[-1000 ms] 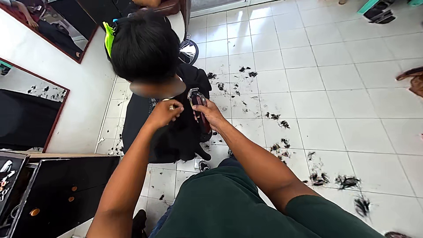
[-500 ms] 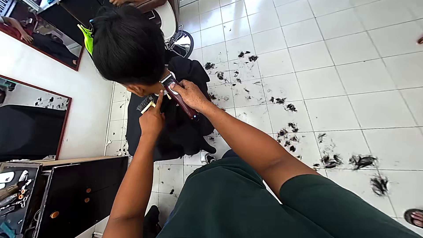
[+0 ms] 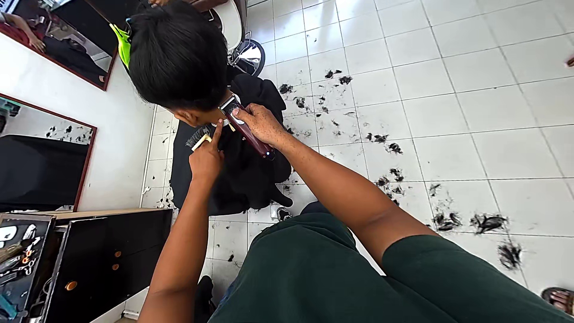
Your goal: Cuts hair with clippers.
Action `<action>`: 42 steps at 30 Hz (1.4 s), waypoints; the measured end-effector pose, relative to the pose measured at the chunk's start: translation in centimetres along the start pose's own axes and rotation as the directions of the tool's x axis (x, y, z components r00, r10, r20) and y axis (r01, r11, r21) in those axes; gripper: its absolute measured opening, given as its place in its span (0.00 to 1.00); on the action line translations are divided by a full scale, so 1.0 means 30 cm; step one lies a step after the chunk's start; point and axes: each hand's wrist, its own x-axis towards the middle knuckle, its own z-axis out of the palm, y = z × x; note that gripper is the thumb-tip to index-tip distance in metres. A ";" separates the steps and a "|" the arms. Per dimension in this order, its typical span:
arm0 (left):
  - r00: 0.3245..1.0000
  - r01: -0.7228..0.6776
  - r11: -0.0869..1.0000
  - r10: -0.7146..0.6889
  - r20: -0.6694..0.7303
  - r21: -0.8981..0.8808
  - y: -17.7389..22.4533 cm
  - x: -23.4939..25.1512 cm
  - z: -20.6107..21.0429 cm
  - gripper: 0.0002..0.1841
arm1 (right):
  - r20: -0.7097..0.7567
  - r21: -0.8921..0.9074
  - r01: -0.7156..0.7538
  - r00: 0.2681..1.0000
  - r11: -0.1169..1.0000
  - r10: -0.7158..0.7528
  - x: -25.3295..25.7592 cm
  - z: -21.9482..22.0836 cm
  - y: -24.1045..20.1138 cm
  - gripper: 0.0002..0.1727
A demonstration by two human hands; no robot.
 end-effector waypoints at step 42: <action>0.999 0.031 1.000 -0.031 0.035 0.000 -0.009 0.011 0.011 0.30 | 0.135 0.131 0.089 0.985 0.987 -0.107 0.022 0.082 0.031 0.25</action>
